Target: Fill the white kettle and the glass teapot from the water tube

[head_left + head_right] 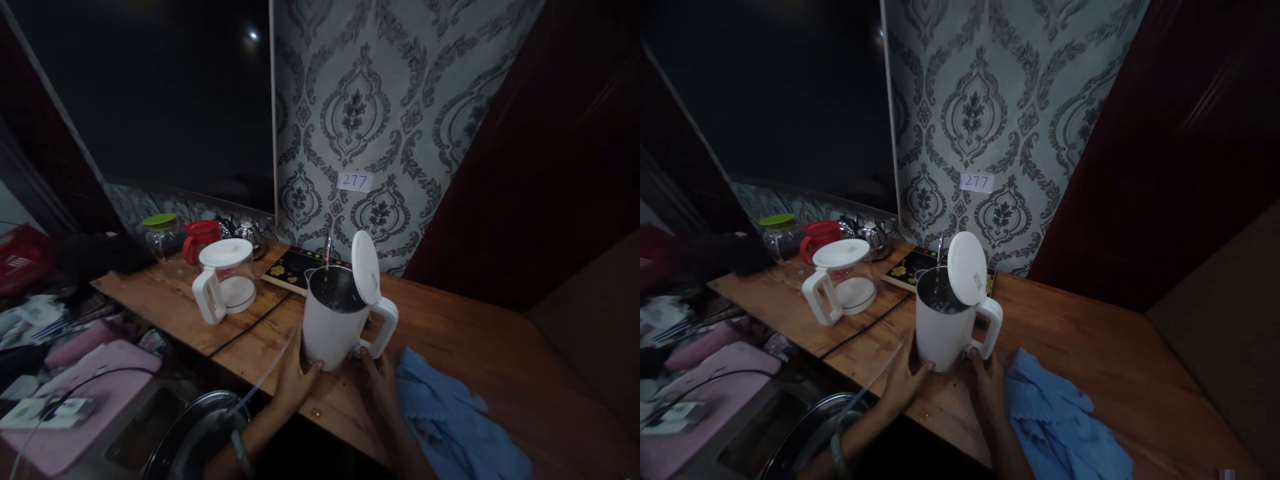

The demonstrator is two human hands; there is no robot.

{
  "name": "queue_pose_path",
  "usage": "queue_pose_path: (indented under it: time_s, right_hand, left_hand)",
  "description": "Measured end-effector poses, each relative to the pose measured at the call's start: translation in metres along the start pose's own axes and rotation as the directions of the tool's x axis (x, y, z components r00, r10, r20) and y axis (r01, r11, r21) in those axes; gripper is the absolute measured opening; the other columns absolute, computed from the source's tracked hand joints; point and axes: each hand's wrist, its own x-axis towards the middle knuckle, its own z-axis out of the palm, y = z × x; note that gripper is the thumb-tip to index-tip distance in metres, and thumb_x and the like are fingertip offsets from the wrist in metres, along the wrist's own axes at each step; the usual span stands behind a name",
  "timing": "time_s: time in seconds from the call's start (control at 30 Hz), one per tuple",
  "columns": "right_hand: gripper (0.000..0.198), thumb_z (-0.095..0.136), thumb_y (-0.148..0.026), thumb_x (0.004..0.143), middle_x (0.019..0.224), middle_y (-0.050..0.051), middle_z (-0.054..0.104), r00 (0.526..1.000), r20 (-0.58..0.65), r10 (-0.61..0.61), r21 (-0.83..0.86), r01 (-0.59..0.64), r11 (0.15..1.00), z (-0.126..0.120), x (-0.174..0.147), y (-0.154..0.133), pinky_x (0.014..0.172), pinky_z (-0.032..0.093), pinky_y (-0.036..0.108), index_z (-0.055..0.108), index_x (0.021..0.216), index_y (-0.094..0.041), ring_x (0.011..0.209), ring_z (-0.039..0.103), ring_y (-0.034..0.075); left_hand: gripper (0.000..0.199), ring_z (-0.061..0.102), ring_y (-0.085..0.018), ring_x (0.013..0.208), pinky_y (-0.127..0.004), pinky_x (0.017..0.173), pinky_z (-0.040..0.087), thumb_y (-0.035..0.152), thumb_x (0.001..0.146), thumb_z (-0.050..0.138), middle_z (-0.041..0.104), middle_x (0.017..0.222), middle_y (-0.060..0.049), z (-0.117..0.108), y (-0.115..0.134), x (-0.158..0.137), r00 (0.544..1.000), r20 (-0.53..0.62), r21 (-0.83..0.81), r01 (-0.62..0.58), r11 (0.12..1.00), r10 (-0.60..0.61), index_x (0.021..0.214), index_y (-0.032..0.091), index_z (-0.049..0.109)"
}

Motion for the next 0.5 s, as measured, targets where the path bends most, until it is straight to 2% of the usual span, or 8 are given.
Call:
queue_pose_path:
  time_s: [0.23,0.5]
  right_hand:
    - [0.057,0.079,-0.065,0.070,0.103,0.011,0.078,1.000,0.001,0.002,-0.038,-0.002,0.999,-0.0047,0.0008,0.0053,0.088,0.053,0.042,0.076,0.099,-0.017,0.099,0.070,0.032]
    - [0.053,0.080,-0.062,0.071,0.102,0.011,0.078,1.000,0.013,-0.014,0.028,0.013,1.000,-0.0020,-0.0009,0.0054,0.086,0.054,0.041,0.076,0.099,-0.018,0.097,0.071,0.030]
  left_hand:
    - [0.086,0.037,-0.037,0.149,-0.060,0.121,0.031,0.031,0.081,0.070,0.041,0.159,-0.020,0.0017,-0.0020,0.0000,0.999,-0.010,0.073,-0.046,0.996,0.046,0.157,0.016,0.032]
    - [0.087,0.038,-0.036,0.148,-0.058,0.121,0.033,0.033,0.083,0.070,0.041,0.159,-0.019,0.0008,-0.0032,-0.0006,0.996,-0.012,0.067,-0.087,0.994,0.088,0.158,0.019,0.030]
